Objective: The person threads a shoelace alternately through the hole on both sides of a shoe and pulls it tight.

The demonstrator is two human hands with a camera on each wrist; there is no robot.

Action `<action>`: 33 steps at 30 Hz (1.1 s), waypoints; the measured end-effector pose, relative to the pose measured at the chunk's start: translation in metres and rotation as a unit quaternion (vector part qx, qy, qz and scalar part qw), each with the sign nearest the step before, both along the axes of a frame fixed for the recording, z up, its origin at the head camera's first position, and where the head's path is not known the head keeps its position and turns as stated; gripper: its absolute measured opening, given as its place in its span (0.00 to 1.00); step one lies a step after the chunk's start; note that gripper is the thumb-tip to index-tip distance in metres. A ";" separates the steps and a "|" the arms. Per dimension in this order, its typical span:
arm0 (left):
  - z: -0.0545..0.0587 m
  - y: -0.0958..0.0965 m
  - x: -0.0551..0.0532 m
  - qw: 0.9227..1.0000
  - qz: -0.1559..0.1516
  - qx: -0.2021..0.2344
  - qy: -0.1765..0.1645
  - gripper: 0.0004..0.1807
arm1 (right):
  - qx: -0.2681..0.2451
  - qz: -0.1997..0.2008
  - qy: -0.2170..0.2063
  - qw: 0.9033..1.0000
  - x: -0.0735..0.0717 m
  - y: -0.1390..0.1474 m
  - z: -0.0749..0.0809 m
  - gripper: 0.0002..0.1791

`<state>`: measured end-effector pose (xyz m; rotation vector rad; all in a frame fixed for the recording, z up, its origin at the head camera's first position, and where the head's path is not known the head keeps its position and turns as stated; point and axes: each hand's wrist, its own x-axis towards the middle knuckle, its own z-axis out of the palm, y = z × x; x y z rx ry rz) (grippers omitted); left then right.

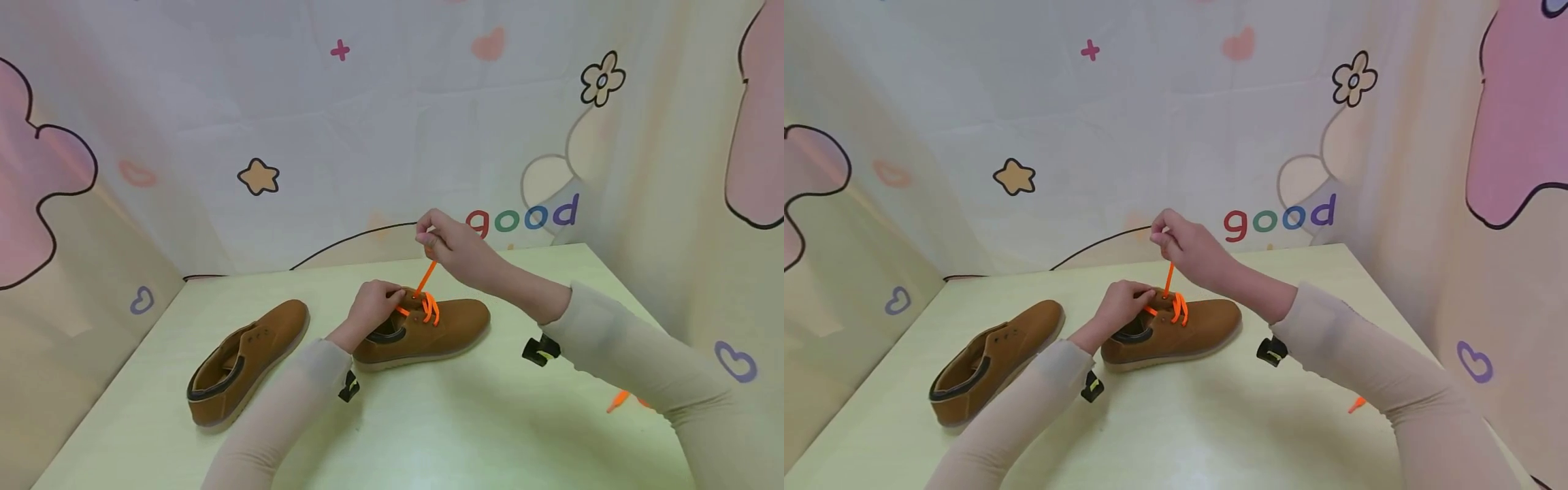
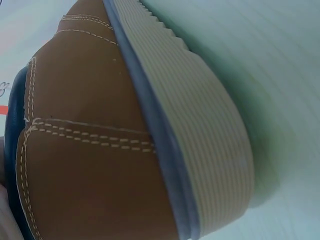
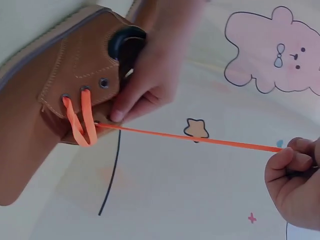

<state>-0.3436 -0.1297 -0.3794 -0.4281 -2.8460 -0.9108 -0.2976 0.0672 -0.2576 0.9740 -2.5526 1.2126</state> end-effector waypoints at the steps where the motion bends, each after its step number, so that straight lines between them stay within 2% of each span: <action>1: 0.000 0.000 0.000 1.000 0.002 0.001 -0.002 0.14 | -0.006 -0.002 -0.007 1.000 0.001 0.002 0.002 0.03; 4: 0.000 -0.001 0.000 1.000 0.001 -0.002 -0.007 0.14 | -0.019 -0.006 -0.034 0.999 0.001 0.007 0.003 0.04; 9: 0.003 -0.002 0.003 0.999 -0.027 -0.010 0.017 0.16 | 0.001 0.004 -0.060 0.998 -0.004 0.012 -0.007 0.09; 15: 0.015 -0.006 0.020 0.998 -0.048 -0.011 0.039 0.19 | 0.067 -0.006 -0.071 0.995 -0.011 0.018 -0.022 0.19; 18: 0.018 -0.008 0.030 0.998 -0.054 -0.011 0.033 0.15 | 0.081 -0.018 -0.043 0.996 -0.015 0.024 -0.023 0.21; 20: 0.018 -0.010 0.034 0.998 -0.062 -0.019 0.019 0.12 | 0.083 -0.041 -0.008 0.996 -0.019 0.031 -0.021 0.21; 23: 0.015 -0.011 0.037 0.996 -0.077 -0.035 0.007 0.10 | 0.082 -0.083 0.055 0.992 -0.029 0.039 -0.017 0.16; 25: 0.013 -0.010 0.038 0.996 -0.086 -0.036 0.005 0.09 | 0.097 -0.096 0.097 0.986 -0.037 0.042 -0.020 0.10; 27: 0.011 -0.008 0.038 0.995 -0.094 -0.029 0.009 0.08 | 0.125 -0.080 0.118 0.982 -0.044 0.041 -0.029 0.06; 29: 0.010 -0.005 0.040 0.995 -0.099 -0.019 0.011 0.06 | 0.166 -0.039 0.129 0.977 -0.049 0.037 -0.043 0.05; 31: 0.009 -0.002 0.041 0.994 -0.104 -0.013 0.018 0.04 | 0.200 0.007 0.120 0.972 -0.051 0.030 -0.059 0.06; 33: 0.009 0.000 0.042 0.994 -0.108 -0.010 0.027 0.03 | 0.225 0.036 0.109 0.968 -0.050 0.022 -0.072 0.07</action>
